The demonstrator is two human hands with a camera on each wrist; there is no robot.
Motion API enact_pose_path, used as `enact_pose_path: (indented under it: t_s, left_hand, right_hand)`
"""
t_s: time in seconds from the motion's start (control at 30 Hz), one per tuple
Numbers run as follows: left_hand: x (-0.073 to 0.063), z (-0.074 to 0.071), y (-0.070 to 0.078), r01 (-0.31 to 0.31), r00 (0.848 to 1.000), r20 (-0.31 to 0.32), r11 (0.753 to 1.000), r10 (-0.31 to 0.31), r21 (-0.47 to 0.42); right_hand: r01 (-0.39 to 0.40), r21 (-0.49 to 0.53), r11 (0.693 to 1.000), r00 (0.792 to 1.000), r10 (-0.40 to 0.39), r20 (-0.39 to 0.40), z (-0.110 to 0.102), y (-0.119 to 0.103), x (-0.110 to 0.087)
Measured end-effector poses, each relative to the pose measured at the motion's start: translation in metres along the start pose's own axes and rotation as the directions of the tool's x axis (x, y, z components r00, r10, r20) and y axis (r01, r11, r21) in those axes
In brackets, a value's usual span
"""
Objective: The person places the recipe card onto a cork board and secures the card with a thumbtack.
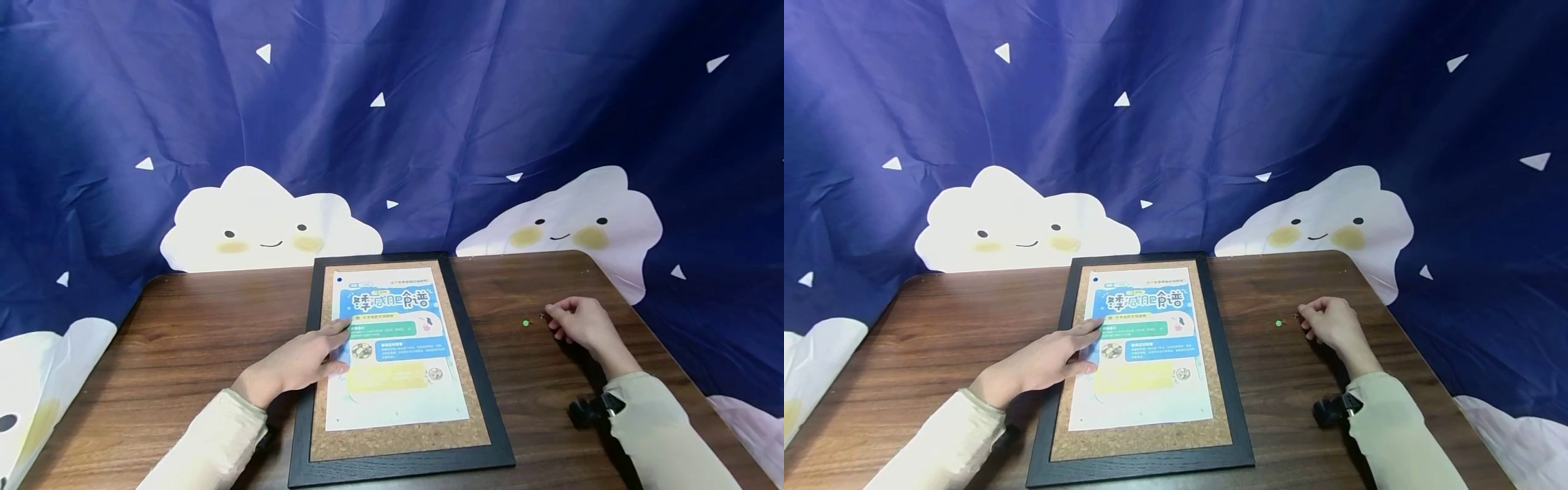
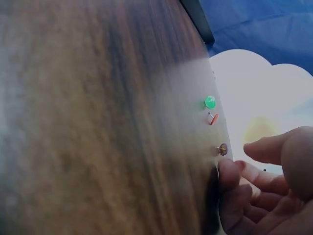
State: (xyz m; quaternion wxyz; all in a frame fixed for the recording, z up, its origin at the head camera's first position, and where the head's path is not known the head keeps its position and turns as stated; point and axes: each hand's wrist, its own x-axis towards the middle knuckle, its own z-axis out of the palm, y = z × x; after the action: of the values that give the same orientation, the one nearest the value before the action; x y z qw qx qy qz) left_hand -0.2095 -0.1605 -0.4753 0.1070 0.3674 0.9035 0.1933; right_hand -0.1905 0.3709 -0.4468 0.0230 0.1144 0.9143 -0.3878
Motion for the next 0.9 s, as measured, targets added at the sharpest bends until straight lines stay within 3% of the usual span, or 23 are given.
enact_pose_path:
  t_s: [0.03,0.13,0.23,0.5,0.57,0.67,0.7,0.9]
  left_hand:
    - [0.000,0.000,0.000,-0.003,1.000,-0.003,1.000,0.003,0.002]
    - [-0.008,-0.022,0.031,0.027,0.999,0.024,1.000,-0.027,-0.009]
    - [-0.009,-0.025,0.035,0.045,0.998,0.033,0.999,-0.046,0.022]
    - [-0.008,-0.023,0.031,0.022,0.999,0.025,1.000,-0.022,-0.013]
    - [-0.007,-0.017,0.022,-0.009,1.000,0.007,1.000,0.009,-0.017]
    - [-0.007,-0.015,0.017,-0.034,0.999,-0.006,0.999,0.034,-0.042]
    - [-0.006,-0.008,0.009,-0.054,0.998,-0.015,0.998,0.054,-0.024]
    - [-0.006,-0.008,0.009,-0.049,0.999,-0.014,0.999,0.049,-0.018]
  right_hand:
    - [-0.008,-0.019,1.000,1.000,0.008,0.007,-0.001,0.000,0.001]
    - [-0.029,-0.094,0.995,0.999,0.032,0.026,-0.001,-0.003,0.005]
    - [-0.051,-0.167,0.985,0.998,0.058,0.038,-0.001,-0.007,0.008]
    - [-0.090,-0.178,0.980,0.994,0.101,0.053,0.001,-0.013,0.012]
    - [-0.086,-0.159,0.984,0.993,0.097,0.063,0.001,-0.014,0.012]
    - [-0.080,-0.100,0.992,0.992,0.089,0.086,0.001,-0.013,0.012]
    - [-0.080,-0.072,0.994,0.992,0.087,0.096,0.000,-0.012,0.012]
    - [-0.086,0.050,0.995,0.986,0.078,0.146,0.000,-0.009,0.012]
